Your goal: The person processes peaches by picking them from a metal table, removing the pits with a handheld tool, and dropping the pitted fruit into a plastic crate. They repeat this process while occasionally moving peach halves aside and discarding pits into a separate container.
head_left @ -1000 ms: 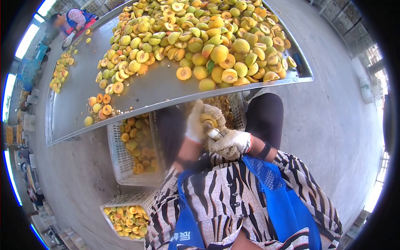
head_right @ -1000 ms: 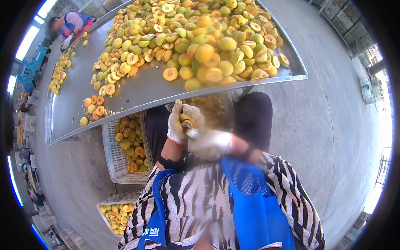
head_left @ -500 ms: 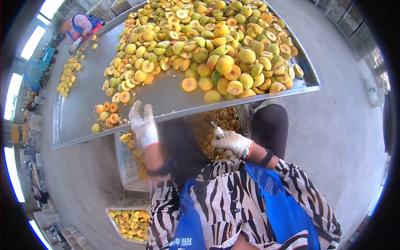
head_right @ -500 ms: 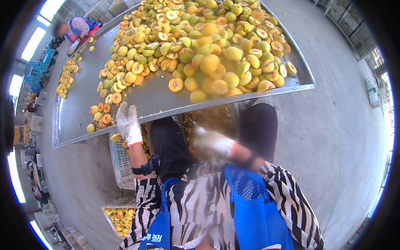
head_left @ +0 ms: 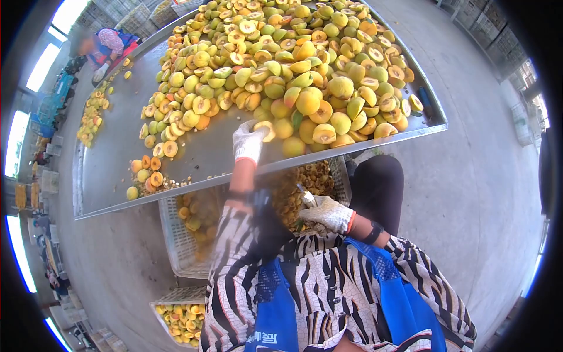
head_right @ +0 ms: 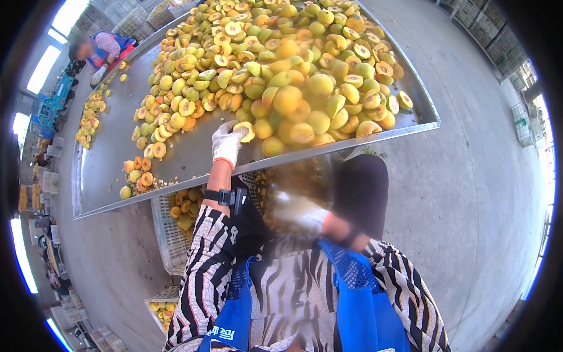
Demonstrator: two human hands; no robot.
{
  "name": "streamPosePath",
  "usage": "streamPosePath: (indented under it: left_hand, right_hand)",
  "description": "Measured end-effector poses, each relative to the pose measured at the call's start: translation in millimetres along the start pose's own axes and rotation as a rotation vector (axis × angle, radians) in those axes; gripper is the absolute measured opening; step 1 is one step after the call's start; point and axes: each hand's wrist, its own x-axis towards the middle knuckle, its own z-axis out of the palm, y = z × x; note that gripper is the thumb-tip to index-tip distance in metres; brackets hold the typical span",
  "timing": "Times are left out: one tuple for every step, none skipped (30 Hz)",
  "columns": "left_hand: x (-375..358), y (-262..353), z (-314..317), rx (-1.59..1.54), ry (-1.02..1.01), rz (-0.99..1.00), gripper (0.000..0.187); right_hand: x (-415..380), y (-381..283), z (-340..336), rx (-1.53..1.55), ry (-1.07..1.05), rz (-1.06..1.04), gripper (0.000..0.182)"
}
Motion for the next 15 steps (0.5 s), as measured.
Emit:
streamPosePath:
  left_hand:
    - [-12, 0, -3, -0.215, 0.025, -0.053, 0.042]
    - [-25, -1, -7, -0.429, 0.052, -0.108, 0.039]
    - [-38, -3, -12, -0.632, 0.077, -0.092, 0.024]
    - [-46, -10, -20, -0.789, 0.038, -0.078, 0.024]
    - [-56, -17, -24, -1.017, 0.014, -0.213, 0.029]
    - [-73, -8, -30, -1.244, 0.022, -0.359, 0.037]
    - [-89, 1, -29, -1.271, 0.004, -0.386, 0.038]
    - [-101, 5, -28, -1.299, -0.016, -0.413, 0.039]
    - [-112, 9, -28, -1.326, -0.039, -0.443, 0.040]
    - [-123, 16, -30, -1.387, -0.080, -0.533, 0.042]
    - [-130, 14, -28, -1.379, -0.108, -0.529, 0.043]
    - [-136, 13, -25, -1.371, -0.136, -0.527, 0.043]
    - [-142, 12, -22, -1.363, -0.164, -0.525, 0.044]
    - [-147, 10, -20, -1.277, -0.175, -0.447, 0.044]
    - [-151, 7, -17, -1.191, -0.183, -0.370, 0.044]
  right_hand:
    - [-1, -1, 1, -0.033, 0.022, 0.019, 0.024]
    - [-2, -1, 3, 0.008, 0.044, -0.034, 0.023]
    - [-4, -1, 5, 0.048, 0.065, -0.087, 0.022]
    - [-5, -1, 7, 0.086, 0.087, -0.141, 0.021]
    - [-4, 0, 8, 0.132, 0.085, -0.172, 0.020]
    - [0, 2, 9, 0.176, 0.082, -0.202, 0.019]
    - [-2, -3, 13, 0.039, 0.151, -0.244, 0.020]
    - [-3, -8, 17, -0.101, 0.227, -0.276, 0.021]
    - [-1, -8, 20, -0.237, 0.262, -0.338, 0.023]
    - [3, -7, 21, -0.372, 0.300, -0.398, 0.025]
    - [5, -8, 23, -0.507, 0.339, -0.458, 0.027]
    - [0, -16, 25, -0.611, 0.355, -0.489, 0.030]
    - [1, -17, 26, -0.654, 0.363, -0.455, 0.030]
    - [2, -18, 27, -0.697, 0.370, -0.422, 0.030]
    - [2, -20, 28, -0.739, 0.375, -0.389, 0.030]
